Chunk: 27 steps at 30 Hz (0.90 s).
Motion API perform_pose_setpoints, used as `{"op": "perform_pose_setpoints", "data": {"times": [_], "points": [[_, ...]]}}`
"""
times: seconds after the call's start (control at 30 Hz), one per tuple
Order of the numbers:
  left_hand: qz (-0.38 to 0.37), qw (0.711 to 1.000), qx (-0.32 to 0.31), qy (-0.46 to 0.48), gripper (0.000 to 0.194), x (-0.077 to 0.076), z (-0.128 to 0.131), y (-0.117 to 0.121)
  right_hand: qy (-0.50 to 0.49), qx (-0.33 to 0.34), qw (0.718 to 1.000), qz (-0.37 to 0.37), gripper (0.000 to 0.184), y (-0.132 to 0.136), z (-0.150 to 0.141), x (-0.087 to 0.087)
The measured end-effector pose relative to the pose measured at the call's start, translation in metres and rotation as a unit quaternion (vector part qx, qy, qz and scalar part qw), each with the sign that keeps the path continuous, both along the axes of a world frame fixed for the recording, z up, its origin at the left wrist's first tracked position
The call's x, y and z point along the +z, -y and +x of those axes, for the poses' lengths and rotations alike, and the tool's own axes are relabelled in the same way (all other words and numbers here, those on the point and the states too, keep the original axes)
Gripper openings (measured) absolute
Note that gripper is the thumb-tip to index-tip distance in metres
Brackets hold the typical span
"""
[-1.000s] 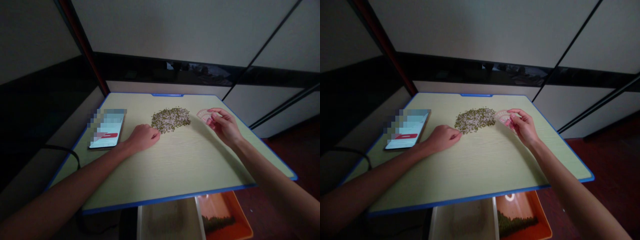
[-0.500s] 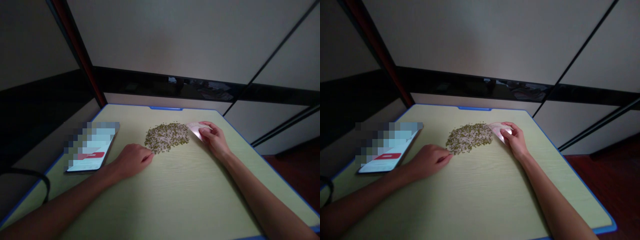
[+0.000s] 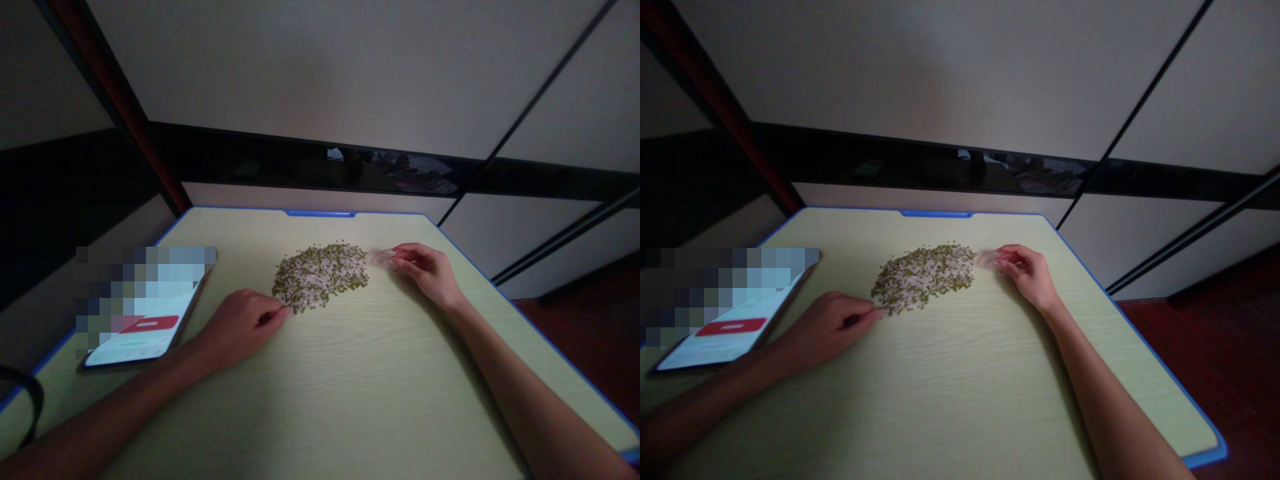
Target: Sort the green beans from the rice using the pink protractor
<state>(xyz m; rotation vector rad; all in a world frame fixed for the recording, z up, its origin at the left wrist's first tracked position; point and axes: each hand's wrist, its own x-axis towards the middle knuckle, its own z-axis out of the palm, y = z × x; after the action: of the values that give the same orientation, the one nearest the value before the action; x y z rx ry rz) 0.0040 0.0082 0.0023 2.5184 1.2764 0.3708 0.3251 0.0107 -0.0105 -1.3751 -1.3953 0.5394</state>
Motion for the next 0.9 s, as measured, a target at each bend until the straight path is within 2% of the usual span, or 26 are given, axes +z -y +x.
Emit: {"op": "perform_pose_setpoints", "data": {"times": [0.17,0.5,0.9], "points": [[-0.078,0.99,0.062,0.097,0.039,0.002,0.0,-0.004,0.031,0.016,0.999,0.008,0.021,0.001,0.01,0.001],[-0.081,0.982,0.104,0.137,0.037,0.005,-0.001,-0.004,0.06,0.08,0.995,0.009,0.017,0.005,-0.004,0.003],[-0.093,0.976,0.106,0.169,0.037,0.002,0.001,-0.006,0.031,0.178,0.984,0.0,0.014,0.004,-0.036,0.004]]}}
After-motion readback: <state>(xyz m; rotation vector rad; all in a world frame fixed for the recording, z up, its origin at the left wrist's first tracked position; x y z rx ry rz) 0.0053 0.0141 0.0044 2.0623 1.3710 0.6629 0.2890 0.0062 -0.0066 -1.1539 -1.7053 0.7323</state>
